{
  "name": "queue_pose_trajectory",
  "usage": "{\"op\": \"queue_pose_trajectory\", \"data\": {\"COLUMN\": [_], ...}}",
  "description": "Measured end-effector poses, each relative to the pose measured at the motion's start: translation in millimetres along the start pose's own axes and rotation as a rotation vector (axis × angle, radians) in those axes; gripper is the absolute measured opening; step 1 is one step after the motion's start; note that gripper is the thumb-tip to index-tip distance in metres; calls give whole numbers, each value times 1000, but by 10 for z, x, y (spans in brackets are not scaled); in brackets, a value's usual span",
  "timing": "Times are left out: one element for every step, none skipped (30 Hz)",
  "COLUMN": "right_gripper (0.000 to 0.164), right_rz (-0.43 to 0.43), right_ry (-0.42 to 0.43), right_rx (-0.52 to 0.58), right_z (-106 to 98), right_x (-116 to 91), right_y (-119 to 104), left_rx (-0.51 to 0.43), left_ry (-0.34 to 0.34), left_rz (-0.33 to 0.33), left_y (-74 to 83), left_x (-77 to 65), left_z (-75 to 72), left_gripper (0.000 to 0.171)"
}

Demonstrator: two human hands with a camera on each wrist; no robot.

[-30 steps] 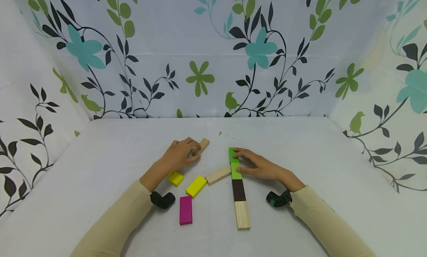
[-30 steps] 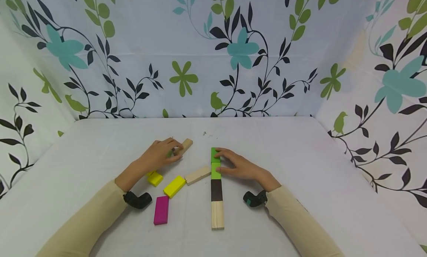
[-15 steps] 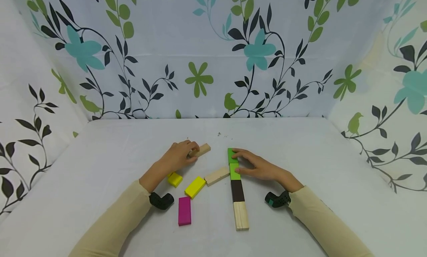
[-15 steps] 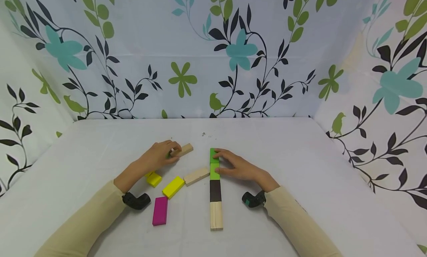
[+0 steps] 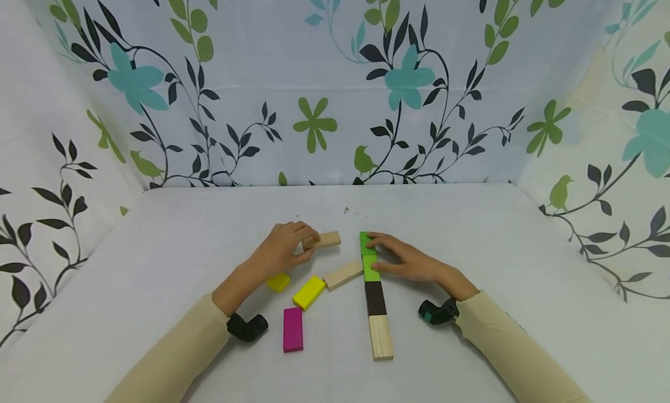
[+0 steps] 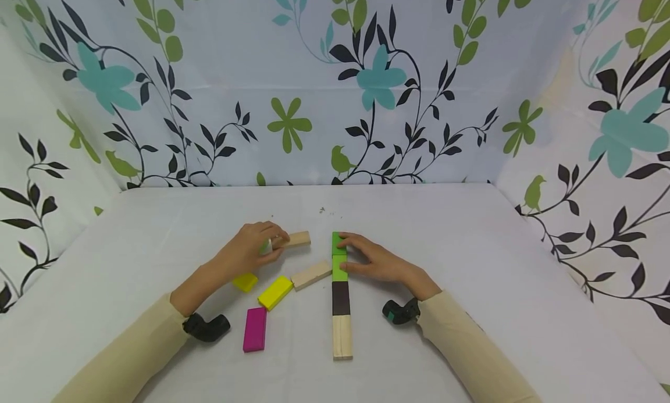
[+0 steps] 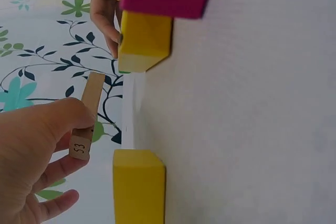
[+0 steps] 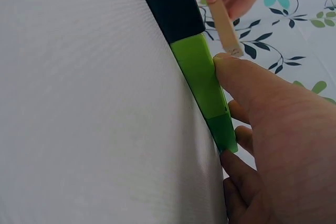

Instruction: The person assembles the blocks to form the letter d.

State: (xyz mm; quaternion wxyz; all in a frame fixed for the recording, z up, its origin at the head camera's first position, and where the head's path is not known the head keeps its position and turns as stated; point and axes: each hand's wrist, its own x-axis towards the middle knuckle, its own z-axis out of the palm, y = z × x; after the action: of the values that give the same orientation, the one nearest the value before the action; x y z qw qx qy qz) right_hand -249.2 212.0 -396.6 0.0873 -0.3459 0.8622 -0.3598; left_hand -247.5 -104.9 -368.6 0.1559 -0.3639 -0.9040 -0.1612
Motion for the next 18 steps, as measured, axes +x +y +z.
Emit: {"op": "queue_pose_trajectory", "data": {"right_gripper": [48, 48, 48, 47, 47, 47, 47, 47, 47, 47, 46, 46, 46, 46, 46, 46, 46, 46], "right_rz": [0, 0, 0, -1, -2, -3, -5, -5, -7, -9, -10, -11, -12, -12, -13, -13, -15, -17], "right_ry": [-1, -1, -3, -2, -1, 0, 1, 2, 3, 6, 7, 8, 8, 8, 9, 9, 8, 8], "right_rx": [-2, -3, -1, -3, -4, -5, -4, -3, -3, -4, -5, -3, -2, 0, 2, 4, 7, 9], "right_z": [2, 4, 4, 5, 5, 4, 4, 4, 4, 5, 7, 8, 9, 10, 12, 13, 15, 17], "right_x": [0, 0, 3, 2, 0, -2, -1, -1, -3, -4, -5, -5, -3, -1, 1, 4, 7, 10], "right_y": [1, 2, 1, 3, 4, 7, 8, 9, 12, 16, 21, 22, 25, 27, 30, 31, 31, 32], "left_rx": [1, 7, 14, 17, 23, 27, 32, 35, 33, 34, 37, 38, 39, 38, 36, 32, 22, 7], "left_ry": [13, 25, 37, 49, 61, 71, 81, 89, 95, 99, 102, 105, 111, 118, 126, 134, 138, 136], "left_rz": [17, 36, 57, 79, 102, 123, 143, 163, 181, 196, 211, 227, 246, 267, 290, 314, 338, 358], "left_y": [23, 44, 65, 92, 116, 141, 164, 187, 211, 234, 251, 267, 282, 296, 309, 322, 338, 353], "left_x": [-16, -35, -55, -72, -90, -108, -126, -141, -155, -169, -183, -195, -207, -217, -228, -238, -246, -257], "left_z": [-13, -23, -33, -46, -57, -68, -77, -86, -95, -104, -106, -107, -106, -105, -102, -100, -98, -97], "left_gripper": [21, 21, 21, 21, 22, 22, 22, 22, 23, 24, 25, 25, 25, 26, 26, 26, 26, 25]}}
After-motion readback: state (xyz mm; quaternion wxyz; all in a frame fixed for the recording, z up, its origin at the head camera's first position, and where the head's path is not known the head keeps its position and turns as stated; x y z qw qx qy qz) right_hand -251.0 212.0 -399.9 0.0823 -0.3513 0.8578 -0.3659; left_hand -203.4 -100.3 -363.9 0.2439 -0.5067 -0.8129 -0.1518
